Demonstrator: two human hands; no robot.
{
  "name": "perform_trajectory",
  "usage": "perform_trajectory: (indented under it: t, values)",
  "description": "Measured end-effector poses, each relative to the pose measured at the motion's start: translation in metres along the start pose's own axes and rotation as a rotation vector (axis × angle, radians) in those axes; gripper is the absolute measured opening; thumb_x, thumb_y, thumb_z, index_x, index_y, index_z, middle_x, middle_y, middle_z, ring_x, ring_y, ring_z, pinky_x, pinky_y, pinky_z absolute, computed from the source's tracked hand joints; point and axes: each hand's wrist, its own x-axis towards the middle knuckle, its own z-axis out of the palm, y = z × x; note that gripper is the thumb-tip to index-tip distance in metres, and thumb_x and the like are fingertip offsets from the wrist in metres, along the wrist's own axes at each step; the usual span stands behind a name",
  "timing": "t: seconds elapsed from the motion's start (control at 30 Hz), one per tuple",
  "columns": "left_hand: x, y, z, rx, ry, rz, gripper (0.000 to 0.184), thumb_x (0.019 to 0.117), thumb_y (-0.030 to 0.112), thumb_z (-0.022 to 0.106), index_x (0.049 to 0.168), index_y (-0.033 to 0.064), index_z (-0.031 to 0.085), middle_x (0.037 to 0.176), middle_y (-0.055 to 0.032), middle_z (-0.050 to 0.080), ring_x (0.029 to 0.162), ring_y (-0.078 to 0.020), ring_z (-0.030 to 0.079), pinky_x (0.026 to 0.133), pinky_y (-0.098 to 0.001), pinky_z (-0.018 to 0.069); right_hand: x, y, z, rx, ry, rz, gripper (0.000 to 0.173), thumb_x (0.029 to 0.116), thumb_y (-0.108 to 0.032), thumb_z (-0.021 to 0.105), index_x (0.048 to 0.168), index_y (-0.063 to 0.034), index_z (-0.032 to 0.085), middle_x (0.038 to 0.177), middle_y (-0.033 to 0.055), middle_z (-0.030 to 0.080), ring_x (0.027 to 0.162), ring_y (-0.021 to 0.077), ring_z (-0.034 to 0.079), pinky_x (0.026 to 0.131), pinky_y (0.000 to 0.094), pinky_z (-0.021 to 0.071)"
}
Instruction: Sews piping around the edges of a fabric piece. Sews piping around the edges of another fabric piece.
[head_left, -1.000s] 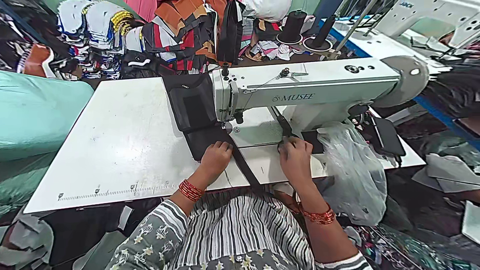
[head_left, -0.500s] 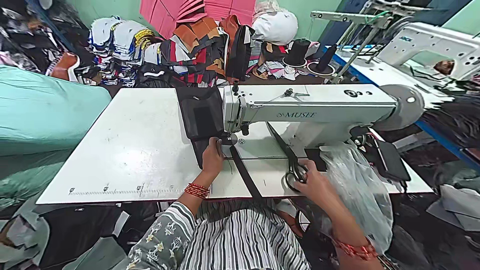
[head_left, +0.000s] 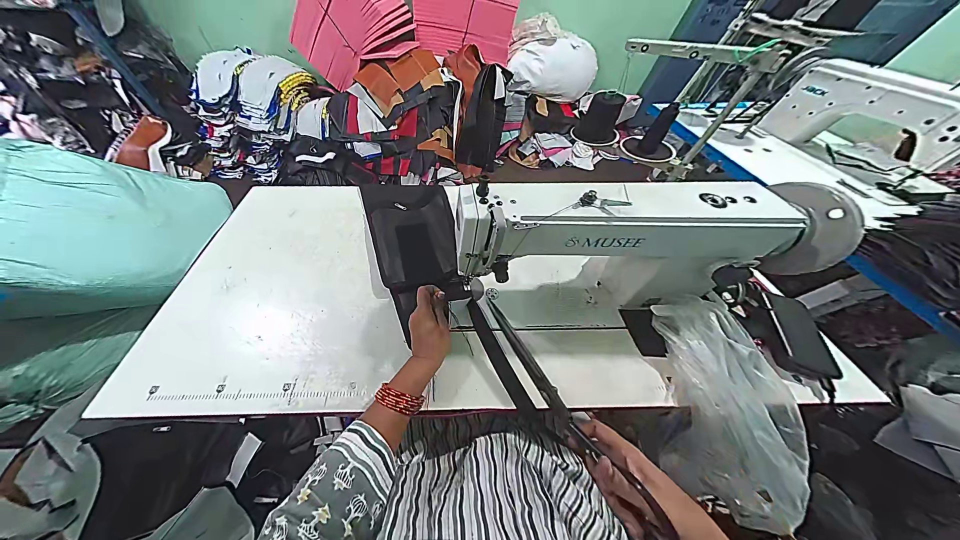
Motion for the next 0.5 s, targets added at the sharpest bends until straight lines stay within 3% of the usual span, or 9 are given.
perform_trajectory:
  t: [0.1, 0.2, 0.5]
  values:
    - [-0.002, 0.001, 0.001, 0.003, 0.01, 0.027, 0.025, 0.1067, 0.009, 0.041, 0.115, -0.0083, 0.057, 0.079, -0.01, 0.061, 0.071, -0.018, 0.062, 0.07, -0.0357, 0.0529, 0.015, -0.002, 0.015, 0.138, -0.219, -0.032, 0.067, 0.0854, -0.075, 0.063, 0.119, -0.0187, 0.051, 0.072, -0.0118, 0.051, 0.048, -0.0011, 0.046, 0.044, 0.0163, 0.0431]
    - [-0.003, 0.0, 0.001, 0.007, 0.01, 0.043, 0.025, 0.1072, 0.01, 0.041, 0.116, -0.0072, 0.058, 0.078, -0.0104, 0.063, 0.07, -0.0192, 0.063, 0.069, -0.0373, 0.0538, 0.026, -0.005, 0.024, 0.219, -0.323, -0.016, 0.066, 0.0845, -0.076, 0.063, 0.117, -0.0195, 0.052, 0.073, -0.0105, 0.053, 0.049, -0.0001, 0.049, 0.044, 0.0165, 0.0442]
    - [-0.006, 0.002, 0.002, 0.035, 0.021, 0.094, 0.024, 0.1067, 0.008, 0.042, 0.114, -0.0084, 0.059, 0.081, -0.0137, 0.065, 0.074, -0.0233, 0.066, 0.071, -0.0394, 0.0552, 0.03, -0.011, 0.039, 0.351, -0.322, 0.005, 0.066, 0.0819, -0.075, 0.067, 0.113, -0.0176, 0.056, 0.07, -0.0082, 0.055, 0.046, 0.0015, 0.051, 0.042, 0.017, 0.0463]
